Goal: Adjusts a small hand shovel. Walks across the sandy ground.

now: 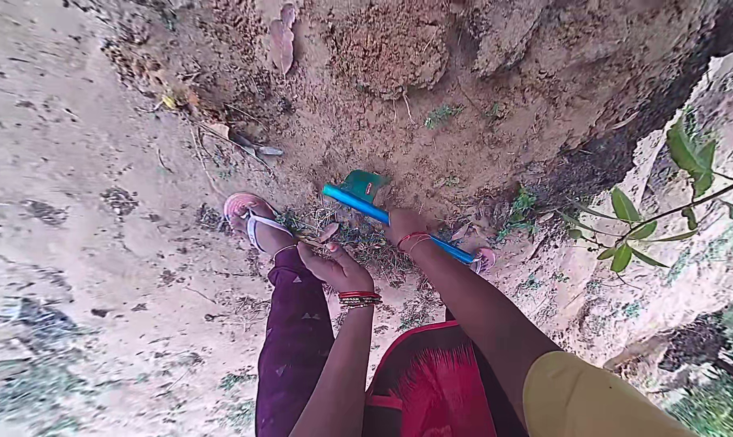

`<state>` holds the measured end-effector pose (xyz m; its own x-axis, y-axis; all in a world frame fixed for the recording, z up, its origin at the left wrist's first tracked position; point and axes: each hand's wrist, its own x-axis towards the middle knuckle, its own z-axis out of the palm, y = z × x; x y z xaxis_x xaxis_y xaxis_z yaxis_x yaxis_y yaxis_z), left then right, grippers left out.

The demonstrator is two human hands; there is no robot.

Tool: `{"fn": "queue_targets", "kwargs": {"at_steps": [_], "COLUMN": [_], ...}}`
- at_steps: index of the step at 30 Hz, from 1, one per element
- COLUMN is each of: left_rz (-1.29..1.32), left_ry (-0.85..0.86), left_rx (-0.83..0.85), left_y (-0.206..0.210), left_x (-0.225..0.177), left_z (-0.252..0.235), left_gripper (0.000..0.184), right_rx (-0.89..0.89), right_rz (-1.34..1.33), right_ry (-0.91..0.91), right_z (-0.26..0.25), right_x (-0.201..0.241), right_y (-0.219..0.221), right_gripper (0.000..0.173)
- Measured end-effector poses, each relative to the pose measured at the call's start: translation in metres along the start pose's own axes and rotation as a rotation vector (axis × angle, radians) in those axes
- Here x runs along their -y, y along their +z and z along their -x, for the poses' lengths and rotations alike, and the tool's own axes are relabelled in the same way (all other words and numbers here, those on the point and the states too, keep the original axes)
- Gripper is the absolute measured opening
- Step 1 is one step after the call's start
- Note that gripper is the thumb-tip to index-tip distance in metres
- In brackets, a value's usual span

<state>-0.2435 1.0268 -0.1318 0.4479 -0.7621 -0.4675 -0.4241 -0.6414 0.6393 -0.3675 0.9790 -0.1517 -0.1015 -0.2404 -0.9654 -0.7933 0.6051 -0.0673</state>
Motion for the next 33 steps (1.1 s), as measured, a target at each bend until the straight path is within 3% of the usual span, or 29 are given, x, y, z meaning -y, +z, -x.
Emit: {"fn": "queue_targets", "kwargs": {"at_steps": [3, 7, 9, 14, 16, 20, 24, 29, 33], "left_rz": [0.086, 0.109, 0.077, 0.031, 0.001, -0.006, 0.053, 0.099, 0.05], "left_ry": [0.029, 0.029, 0.016, -0.038, -0.034, -0.077, -0.033, 0.016, 0.219], "left_rx": [-0.106, -0.165, -0.155, -0.099, -0.084, -0.06, -0.062, -0.074, -0.128], "left_y": [-0.001, -0.001, -0.002, -0.004, -0.003, -0.003, -0.005, -0.011, -0.045], "left_x": [-0.002, -0.002, 0.002, 0.003, 0.004, -0.002, -0.033, -0.062, -0.069], "left_z": [-0.01, -0.009, -0.006, -0.003, -0.003, -0.002, -0.011, -0.016, -0.039], "left_gripper": [0.064, 0.066, 0.065, 0.064, 0.065, 0.063, 0.064, 0.064, 0.074], "right_rx": [-0.029, -0.24, -0.322, -0.025, -0.017, 0.059, 0.071, 0.056, 0.011], "right_rz": [-0.075, -0.094, -0.006, 0.022, 0.053, 0.115, 0.179, 0.226, 0.345], "right_ry": [-0.183, -0.532, -0.581, -0.072, -0.045, -0.023, -0.046, 0.005, 0.088], "right_z": [0.031, 0.053, 0.039, -0.04, -0.045, -0.033, -0.027, 0.018, 0.111], "right_x": [0.011, 0.041, 0.041, -0.059, -0.053, 0.001, 0.0, 0.013, -0.018], "right_y": [0.001, 0.007, 0.011, 0.032, 0.027, 0.0, -0.014, -0.034, -0.084], "right_gripper": [0.059, 0.047, 0.048, 0.058, 0.059, 0.06, 0.06, 0.058, 0.064]}}
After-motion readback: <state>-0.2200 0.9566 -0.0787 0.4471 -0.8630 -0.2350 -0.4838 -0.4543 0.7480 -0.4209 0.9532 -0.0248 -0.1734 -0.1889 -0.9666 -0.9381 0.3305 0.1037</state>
